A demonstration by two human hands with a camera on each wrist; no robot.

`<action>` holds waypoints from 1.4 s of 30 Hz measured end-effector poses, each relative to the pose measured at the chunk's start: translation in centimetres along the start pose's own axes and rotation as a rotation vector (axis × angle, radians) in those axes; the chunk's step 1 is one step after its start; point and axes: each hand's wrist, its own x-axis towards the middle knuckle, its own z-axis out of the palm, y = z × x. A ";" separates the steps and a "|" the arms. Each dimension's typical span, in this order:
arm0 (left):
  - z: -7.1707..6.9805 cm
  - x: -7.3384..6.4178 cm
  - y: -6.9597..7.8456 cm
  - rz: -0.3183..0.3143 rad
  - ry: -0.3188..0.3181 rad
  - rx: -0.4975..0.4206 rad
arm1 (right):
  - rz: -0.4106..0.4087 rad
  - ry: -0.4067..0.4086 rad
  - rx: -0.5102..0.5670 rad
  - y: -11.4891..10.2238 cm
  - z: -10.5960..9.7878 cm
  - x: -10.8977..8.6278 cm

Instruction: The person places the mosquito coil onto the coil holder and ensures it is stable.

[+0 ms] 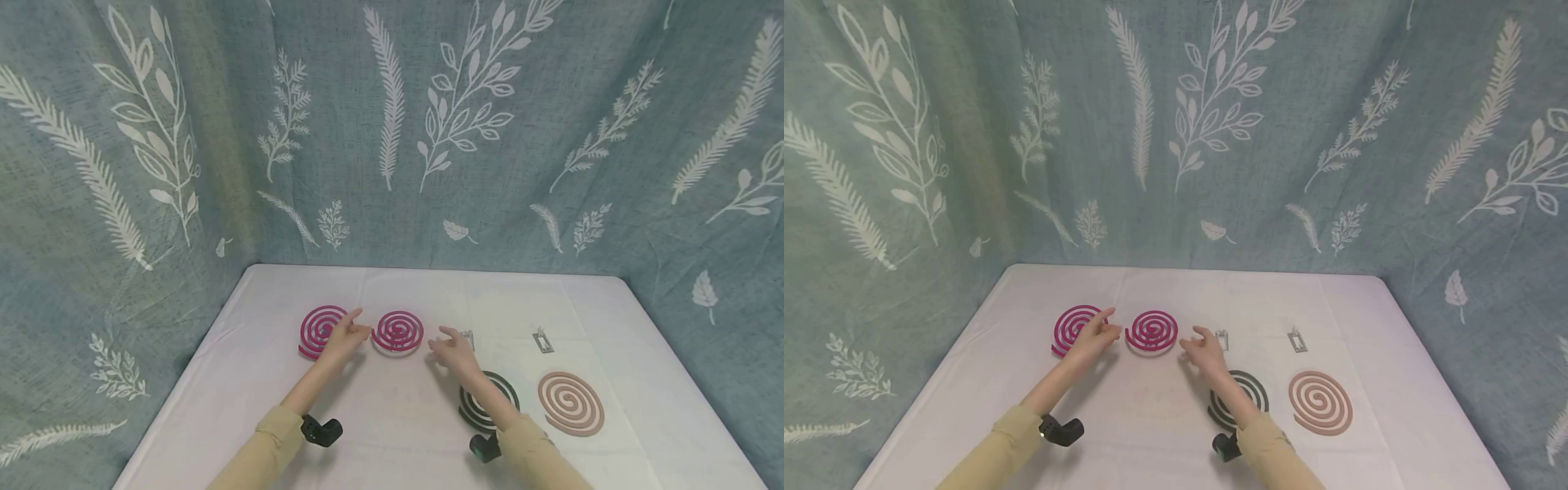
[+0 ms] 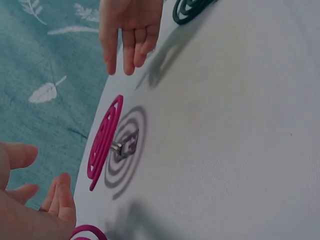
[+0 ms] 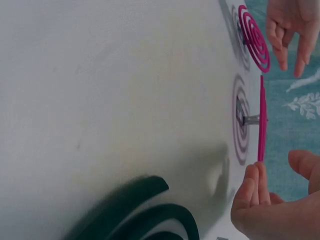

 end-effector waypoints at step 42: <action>5.0 -1.2 4.1 0.167 -0.120 0.018 | -0.112 -0.109 -0.129 -0.6 -5.8 -3.1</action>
